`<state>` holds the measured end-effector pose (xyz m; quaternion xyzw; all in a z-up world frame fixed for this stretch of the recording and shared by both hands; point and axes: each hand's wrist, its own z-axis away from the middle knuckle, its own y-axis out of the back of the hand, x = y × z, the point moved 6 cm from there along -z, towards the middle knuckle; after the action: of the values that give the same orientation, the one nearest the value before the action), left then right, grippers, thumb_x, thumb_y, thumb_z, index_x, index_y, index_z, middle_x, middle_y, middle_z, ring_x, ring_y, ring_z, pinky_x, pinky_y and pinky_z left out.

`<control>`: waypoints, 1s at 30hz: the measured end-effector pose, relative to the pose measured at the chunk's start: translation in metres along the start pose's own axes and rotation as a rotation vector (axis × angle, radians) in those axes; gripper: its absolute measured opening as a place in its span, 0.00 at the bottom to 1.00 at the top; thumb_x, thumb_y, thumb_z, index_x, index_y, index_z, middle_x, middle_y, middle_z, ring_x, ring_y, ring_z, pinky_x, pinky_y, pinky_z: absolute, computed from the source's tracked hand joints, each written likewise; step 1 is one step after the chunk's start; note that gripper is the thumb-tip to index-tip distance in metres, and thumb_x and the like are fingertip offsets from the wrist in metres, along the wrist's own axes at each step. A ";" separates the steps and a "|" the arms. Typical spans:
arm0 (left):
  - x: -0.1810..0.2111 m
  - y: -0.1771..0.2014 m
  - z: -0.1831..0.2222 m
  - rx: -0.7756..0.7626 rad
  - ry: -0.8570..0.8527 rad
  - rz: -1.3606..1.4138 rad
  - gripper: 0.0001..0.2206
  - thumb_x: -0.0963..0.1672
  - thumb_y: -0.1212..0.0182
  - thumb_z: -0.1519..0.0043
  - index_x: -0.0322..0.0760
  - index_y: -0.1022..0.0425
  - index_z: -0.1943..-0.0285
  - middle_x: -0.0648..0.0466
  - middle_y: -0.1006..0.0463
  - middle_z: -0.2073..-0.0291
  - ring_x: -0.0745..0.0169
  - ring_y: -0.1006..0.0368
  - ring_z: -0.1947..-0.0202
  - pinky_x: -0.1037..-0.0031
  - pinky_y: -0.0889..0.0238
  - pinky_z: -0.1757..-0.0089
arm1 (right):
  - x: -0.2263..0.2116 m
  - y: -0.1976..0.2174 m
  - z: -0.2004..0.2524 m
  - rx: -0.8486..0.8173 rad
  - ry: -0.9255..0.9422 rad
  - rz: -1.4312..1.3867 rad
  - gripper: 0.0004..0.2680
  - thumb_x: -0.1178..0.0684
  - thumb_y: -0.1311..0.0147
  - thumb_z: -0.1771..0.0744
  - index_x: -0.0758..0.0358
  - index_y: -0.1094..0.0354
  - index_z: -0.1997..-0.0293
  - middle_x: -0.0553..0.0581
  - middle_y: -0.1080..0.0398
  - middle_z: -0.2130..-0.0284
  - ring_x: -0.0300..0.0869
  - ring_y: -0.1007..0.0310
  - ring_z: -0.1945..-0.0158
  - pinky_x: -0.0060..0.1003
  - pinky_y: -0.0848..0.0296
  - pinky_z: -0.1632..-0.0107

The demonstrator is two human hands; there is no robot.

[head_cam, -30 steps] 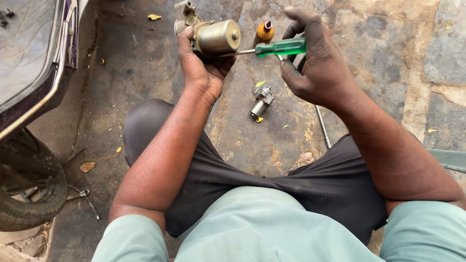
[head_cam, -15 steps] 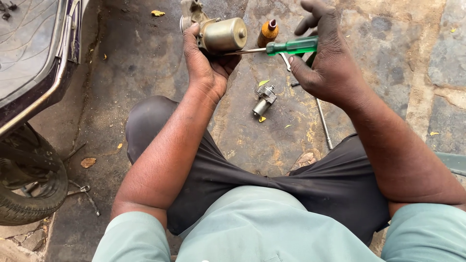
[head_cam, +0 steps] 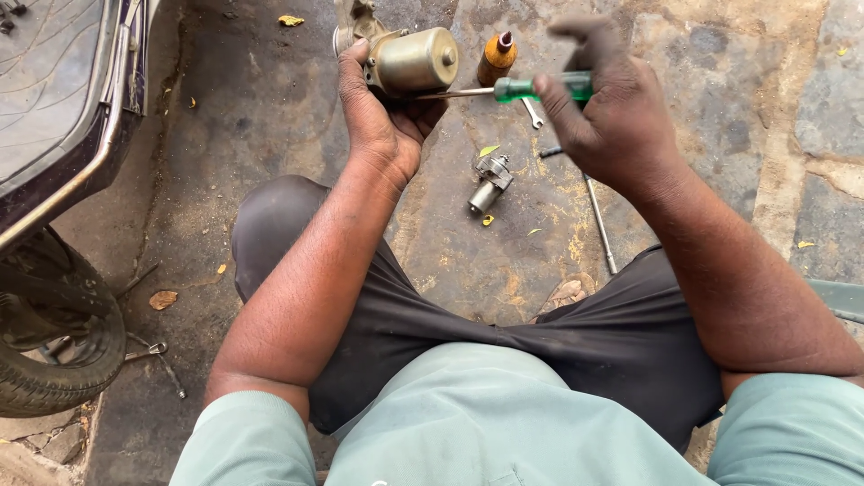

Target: Disassembling and inspecting a motorcycle starter motor using hand tools.

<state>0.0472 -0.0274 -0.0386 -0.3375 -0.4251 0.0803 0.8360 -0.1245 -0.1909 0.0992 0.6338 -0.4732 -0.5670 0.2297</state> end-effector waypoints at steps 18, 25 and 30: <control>-0.004 0.000 0.004 0.001 -0.020 -0.026 0.43 0.63 0.48 0.48 0.30 0.39 0.32 0.40 0.28 0.50 0.54 0.19 0.56 0.63 0.17 0.60 | 0.016 0.008 0.006 0.209 0.248 -0.500 0.06 0.56 0.38 0.26 0.64 0.33 0.48 0.58 0.26 0.60 0.43 0.21 0.58 0.36 0.17 0.53; -0.003 -0.030 0.027 -0.202 0.002 -0.043 0.44 0.64 0.52 0.42 0.24 0.36 0.32 0.31 0.24 0.48 0.48 0.18 0.54 0.62 0.18 0.58 | 0.020 -0.020 0.004 0.151 -0.280 -0.818 0.08 0.51 0.40 0.30 0.60 0.34 0.50 0.52 0.27 0.61 0.38 0.24 0.65 0.36 0.20 0.63; -0.036 -0.045 0.037 -0.332 0.127 0.001 0.36 0.63 0.53 0.40 0.40 0.32 0.32 0.45 0.26 0.42 0.53 0.25 0.45 0.56 0.27 0.52 | -0.008 -0.069 0.001 -0.022 -0.077 -0.299 0.15 0.46 0.30 0.34 0.62 0.26 0.47 0.57 0.22 0.60 0.44 0.20 0.59 0.40 0.22 0.56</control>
<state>-0.0104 -0.0580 -0.0187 -0.4755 -0.3787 -0.0123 0.7939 -0.1015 -0.1531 0.0461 0.6724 -0.3758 -0.6240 0.1317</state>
